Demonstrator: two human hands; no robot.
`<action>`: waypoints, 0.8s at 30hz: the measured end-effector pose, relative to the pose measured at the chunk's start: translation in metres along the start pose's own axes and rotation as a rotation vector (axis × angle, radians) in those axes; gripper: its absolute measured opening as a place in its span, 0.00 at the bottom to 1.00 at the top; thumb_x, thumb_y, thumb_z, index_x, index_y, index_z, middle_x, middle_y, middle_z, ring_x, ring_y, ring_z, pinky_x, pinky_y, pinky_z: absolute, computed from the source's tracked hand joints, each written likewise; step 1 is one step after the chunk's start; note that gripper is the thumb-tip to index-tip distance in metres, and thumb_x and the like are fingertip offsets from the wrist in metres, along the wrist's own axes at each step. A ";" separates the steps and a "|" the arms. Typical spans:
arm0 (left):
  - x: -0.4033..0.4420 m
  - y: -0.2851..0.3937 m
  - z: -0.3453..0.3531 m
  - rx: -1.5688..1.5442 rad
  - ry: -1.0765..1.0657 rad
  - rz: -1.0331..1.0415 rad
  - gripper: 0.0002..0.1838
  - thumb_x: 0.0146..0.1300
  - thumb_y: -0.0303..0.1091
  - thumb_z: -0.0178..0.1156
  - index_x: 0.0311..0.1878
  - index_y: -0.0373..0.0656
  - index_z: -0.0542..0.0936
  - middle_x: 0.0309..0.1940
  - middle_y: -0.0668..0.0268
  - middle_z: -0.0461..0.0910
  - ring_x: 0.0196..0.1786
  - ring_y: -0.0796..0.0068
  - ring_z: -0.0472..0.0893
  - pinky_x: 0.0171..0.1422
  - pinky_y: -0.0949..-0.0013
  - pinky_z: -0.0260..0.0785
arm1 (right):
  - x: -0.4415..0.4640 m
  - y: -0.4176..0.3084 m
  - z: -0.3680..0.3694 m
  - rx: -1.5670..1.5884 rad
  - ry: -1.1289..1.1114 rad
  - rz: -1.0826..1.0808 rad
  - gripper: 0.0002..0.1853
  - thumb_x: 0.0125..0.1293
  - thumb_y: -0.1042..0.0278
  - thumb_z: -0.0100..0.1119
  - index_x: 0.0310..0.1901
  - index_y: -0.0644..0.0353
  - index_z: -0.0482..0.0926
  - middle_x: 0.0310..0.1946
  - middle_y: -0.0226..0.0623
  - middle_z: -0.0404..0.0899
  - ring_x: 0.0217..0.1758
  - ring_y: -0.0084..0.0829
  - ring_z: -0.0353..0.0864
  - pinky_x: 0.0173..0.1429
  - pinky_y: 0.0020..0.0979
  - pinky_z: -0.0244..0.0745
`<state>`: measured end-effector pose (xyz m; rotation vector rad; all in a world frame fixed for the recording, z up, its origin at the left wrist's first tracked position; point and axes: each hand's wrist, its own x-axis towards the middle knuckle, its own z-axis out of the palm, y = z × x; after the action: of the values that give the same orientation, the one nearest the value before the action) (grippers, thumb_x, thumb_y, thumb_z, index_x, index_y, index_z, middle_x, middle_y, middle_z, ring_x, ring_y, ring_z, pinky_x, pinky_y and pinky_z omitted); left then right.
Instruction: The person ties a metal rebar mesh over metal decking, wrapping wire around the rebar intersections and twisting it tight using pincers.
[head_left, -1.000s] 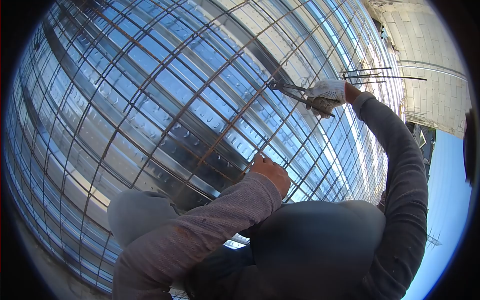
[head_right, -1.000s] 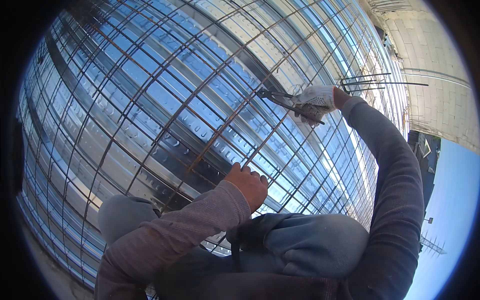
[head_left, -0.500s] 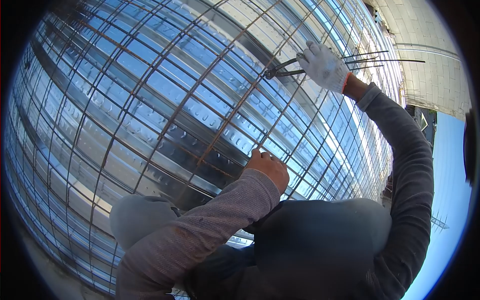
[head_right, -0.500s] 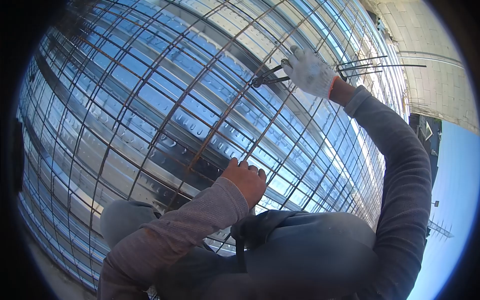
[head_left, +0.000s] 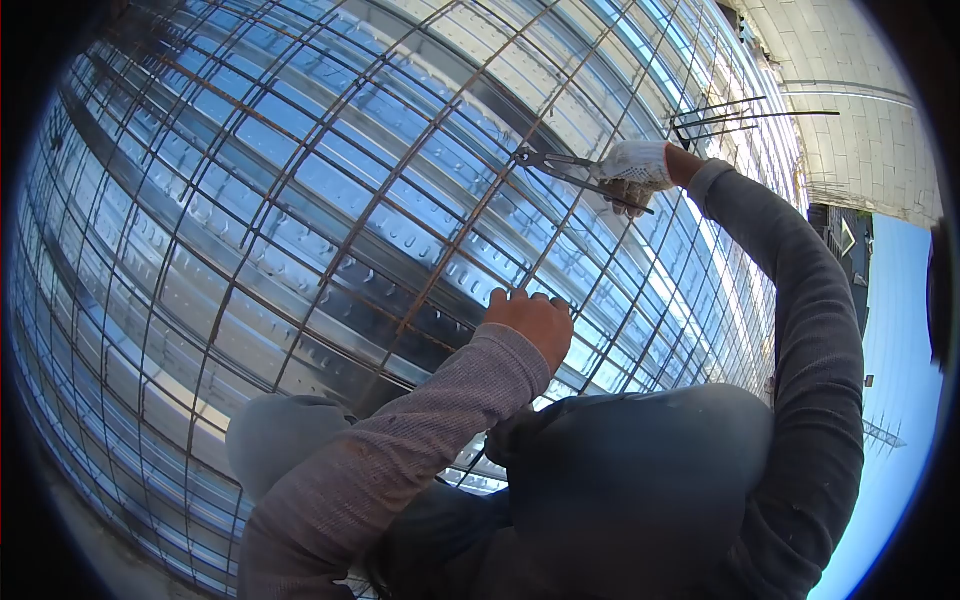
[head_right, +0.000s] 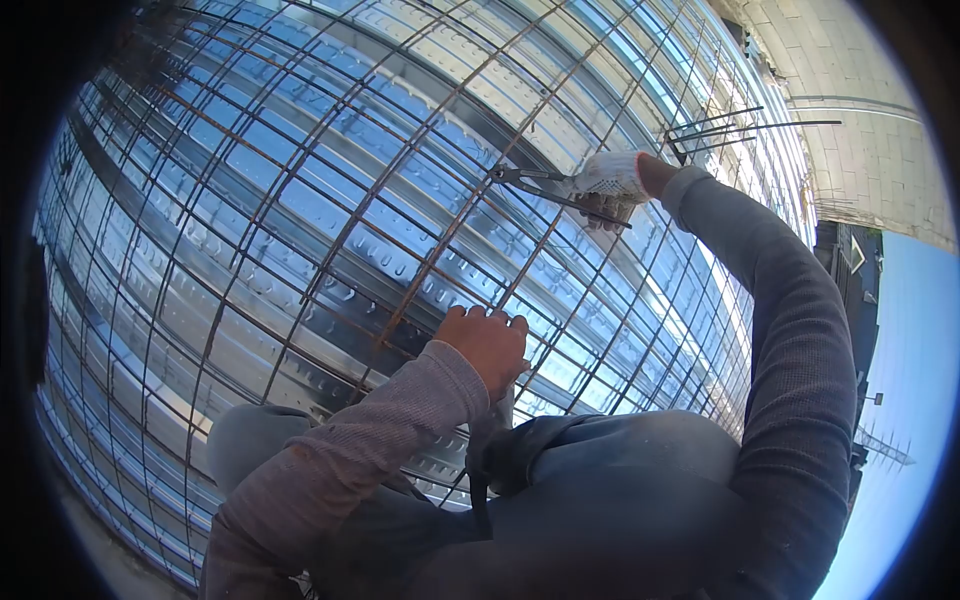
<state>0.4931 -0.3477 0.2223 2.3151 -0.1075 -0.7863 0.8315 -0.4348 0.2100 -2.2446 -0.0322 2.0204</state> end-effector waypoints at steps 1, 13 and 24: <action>0.000 0.000 -0.001 0.026 0.011 0.005 0.27 0.74 0.51 0.60 0.65 0.40 0.76 0.60 0.59 0.83 0.68 0.56 0.78 0.72 0.49 0.68 | 0.000 0.000 0.001 0.002 -0.002 0.000 0.24 0.74 0.50 0.60 0.45 0.71 0.80 0.30 0.48 0.85 0.28 0.38 0.87 0.32 0.40 0.85; -0.003 0.010 -0.004 0.118 -0.092 0.074 0.24 0.75 0.39 0.59 0.68 0.37 0.74 0.64 0.57 0.80 0.71 0.58 0.77 0.76 0.48 0.64 | -0.005 0.001 0.018 -2.030 1.123 -0.947 0.17 0.65 0.66 0.63 0.51 0.66 0.82 0.30 0.43 0.82 0.30 0.44 0.86 0.36 0.42 0.82; -0.004 0.007 -0.007 0.105 -0.081 0.068 0.23 0.76 0.38 0.58 0.69 0.36 0.75 0.63 0.54 0.81 0.70 0.56 0.76 0.77 0.45 0.60 | 0.009 0.030 0.041 -0.117 0.125 -0.100 0.19 0.75 0.54 0.61 0.37 0.65 0.83 0.21 0.40 0.83 0.21 0.30 0.83 0.22 0.33 0.74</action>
<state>0.4942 -0.3479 0.2328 2.3643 -0.2681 -0.8579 0.7901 -0.4609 0.1940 -2.3827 -0.2525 1.8705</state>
